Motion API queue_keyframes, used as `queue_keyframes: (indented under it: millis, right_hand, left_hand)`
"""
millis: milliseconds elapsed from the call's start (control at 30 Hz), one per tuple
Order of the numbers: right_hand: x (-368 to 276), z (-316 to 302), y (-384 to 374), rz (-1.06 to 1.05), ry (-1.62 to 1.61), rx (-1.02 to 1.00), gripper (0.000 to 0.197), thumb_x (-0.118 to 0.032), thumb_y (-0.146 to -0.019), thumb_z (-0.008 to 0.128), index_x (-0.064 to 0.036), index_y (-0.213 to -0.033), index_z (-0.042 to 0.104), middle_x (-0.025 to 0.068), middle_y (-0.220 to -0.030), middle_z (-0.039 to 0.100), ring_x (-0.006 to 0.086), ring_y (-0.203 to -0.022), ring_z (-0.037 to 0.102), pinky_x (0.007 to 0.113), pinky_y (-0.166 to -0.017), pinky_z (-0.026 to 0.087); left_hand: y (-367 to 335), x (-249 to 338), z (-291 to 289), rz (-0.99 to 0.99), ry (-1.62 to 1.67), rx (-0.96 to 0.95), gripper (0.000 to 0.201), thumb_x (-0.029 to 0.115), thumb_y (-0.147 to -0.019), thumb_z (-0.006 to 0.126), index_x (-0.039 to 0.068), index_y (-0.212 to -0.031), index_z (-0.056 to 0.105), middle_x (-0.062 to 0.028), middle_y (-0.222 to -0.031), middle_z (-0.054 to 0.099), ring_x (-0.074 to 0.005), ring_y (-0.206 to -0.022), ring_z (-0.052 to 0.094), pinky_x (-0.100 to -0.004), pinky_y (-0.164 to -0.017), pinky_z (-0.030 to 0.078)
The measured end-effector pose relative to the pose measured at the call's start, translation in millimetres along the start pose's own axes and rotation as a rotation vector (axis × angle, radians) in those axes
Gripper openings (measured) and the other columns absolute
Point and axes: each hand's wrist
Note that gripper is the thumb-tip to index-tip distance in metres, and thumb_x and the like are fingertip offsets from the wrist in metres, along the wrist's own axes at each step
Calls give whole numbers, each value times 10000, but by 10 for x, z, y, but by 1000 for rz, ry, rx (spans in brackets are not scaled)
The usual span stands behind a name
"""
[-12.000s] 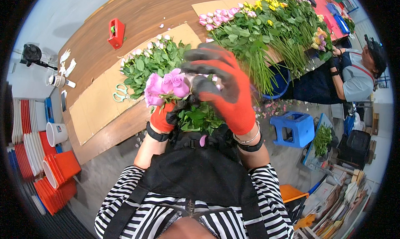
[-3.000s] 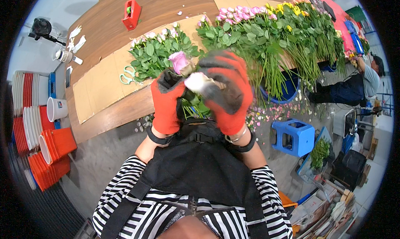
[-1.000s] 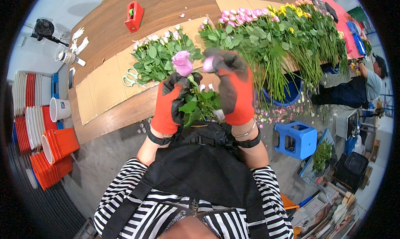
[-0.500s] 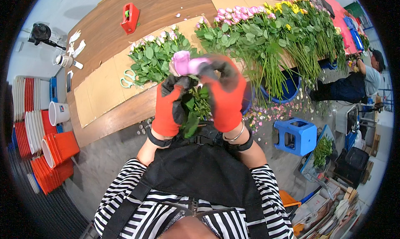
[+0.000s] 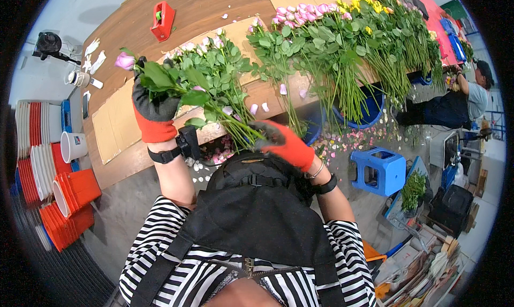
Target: The person is preparing roses, stripping leaves and damaged petals, and trimming stems with clippers.
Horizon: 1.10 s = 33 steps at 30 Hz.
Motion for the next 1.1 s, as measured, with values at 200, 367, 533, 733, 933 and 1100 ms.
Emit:
queue_keyframes:
  millis: [200,367,533,733,933,1100]
  right_hand:
    - [252,-497,-22,-155,-5,547,448,-4,-785,546,-3,-1233,548,50,-917,643,93,-779,584,209,-680,466]
    - [593,-1066,-464,-136,96,768,439,-43,-792,613,-29,-1227,562,66,-950,660,145,-801,618,238,-696,468]
    - [759,-1157,-704,-55,1238,873,533,-177,-736,707,-212,-1247,557,125,-1215,543,329,-1131,487,446,-971,370]
    - [1189,-1157,-983,-97,1589,767,421,-161,-678,724,-181,-1088,627,124,-1184,526,313,-1168,436,469,-984,327]
    - [1167,-1150,-1085,-220,1387,887,330,-179,-683,714,-118,-991,614,92,-1185,534,328,-1164,449,454,-994,309]
    - [1043,-636,-1201,-78,1212,197,549,-217,-719,703,-120,-1226,519,122,-1335,452,341,-1220,431,469,-1012,318]
  left_hand:
    - [154,-377,-42,-380,294,38,414,92,-924,513,28,-1329,453,-138,-1259,551,-217,-1153,533,-311,-933,455]
    - [580,-1002,-225,-575,520,104,402,227,-955,494,28,-1304,478,-122,-1296,524,-222,-1124,521,-361,-998,415]
    - [899,-1080,-314,-653,560,122,350,132,-931,526,73,-1274,499,-71,-1272,537,-204,-1152,520,-332,-973,423]
    - [1020,-844,-177,-425,-290,-88,367,-67,-840,552,8,-1198,533,-98,-1203,572,-184,-1043,569,-280,-870,490]
    - [1185,-806,-308,-579,-65,67,304,146,-956,492,18,-1231,527,-116,-1217,569,-220,-1136,538,-347,-962,451]
    - [1158,-729,-326,-764,348,313,295,155,-944,514,24,-1206,549,-108,-1195,585,-216,-1124,548,-347,-956,451]
Point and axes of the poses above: each hand's wrist, its own y-axis away from the middle knuckle, its own z-axis out of the palm, x = y × z
